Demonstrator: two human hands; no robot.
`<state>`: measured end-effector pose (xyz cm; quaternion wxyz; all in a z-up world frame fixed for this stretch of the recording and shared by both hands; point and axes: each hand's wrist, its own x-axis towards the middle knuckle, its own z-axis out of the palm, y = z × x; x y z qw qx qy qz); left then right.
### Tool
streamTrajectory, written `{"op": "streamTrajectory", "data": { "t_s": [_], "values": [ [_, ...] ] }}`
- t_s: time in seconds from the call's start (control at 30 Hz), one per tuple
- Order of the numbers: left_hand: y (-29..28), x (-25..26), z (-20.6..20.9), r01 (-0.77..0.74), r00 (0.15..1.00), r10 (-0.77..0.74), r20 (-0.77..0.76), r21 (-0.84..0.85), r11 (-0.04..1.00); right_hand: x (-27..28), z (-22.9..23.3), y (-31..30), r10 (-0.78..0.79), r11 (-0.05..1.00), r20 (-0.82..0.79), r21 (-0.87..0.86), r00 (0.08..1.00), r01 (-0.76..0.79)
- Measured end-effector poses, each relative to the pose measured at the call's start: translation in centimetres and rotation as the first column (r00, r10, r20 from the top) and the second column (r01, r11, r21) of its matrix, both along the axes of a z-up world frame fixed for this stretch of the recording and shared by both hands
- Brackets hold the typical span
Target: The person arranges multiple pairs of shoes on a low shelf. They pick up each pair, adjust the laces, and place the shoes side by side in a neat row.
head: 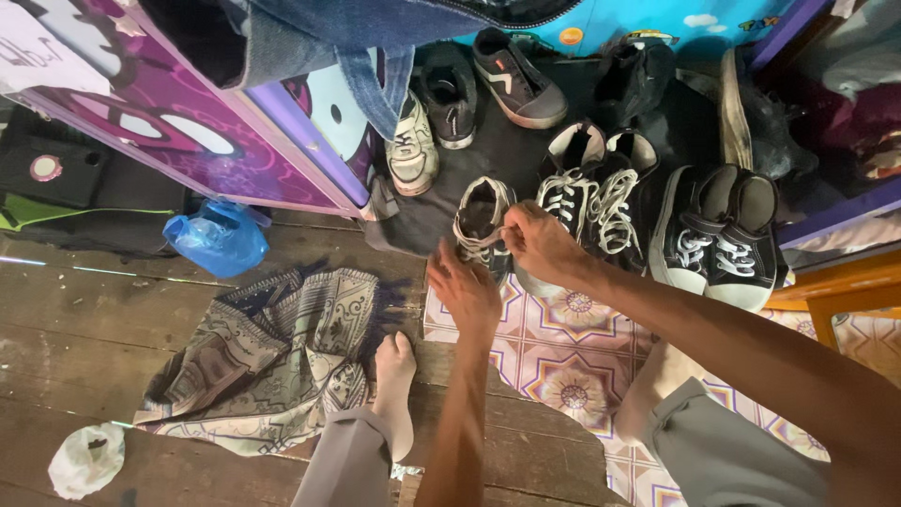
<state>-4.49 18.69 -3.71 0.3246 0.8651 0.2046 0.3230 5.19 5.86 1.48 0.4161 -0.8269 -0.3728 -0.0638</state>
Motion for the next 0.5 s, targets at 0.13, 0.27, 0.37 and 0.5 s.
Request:
{"op": "streamTrajectory", "data": {
  "t_s": [0.13, 0.27, 0.37, 0.5],
  "values": [
    [-1.0, -0.4, 3.9, 0.108, 0.973, -0.115, 0.201, 0.046, 0.993, 0.4, -0.6, 0.3, -0.066, 0.998, 0.003, 0.008, 0.998, 0.066],
    [-1.2, -0.2, 5.4, 0.211, 0.956, -0.216, 0.200, 0.047, 0.976, 0.7, -1.4, -0.1, -0.042, 0.999, 0.010, -0.013, 0.999, 0.042],
    [-1.2, 0.2, 5.4, 0.227, 0.962, -0.235, 0.136, 0.074, 0.971, 1.3, -1.7, -0.2, 0.014, 0.997, -0.044, -0.080, 0.999, -0.018],
    [-1.4, 0.4, 5.0, 0.217, 0.967, -0.229, 0.108, 0.114, 0.970, 1.2, -1.9, -0.2, 0.022, 0.999, -0.003, -0.037, 1.000, -0.022]
  ]
}}
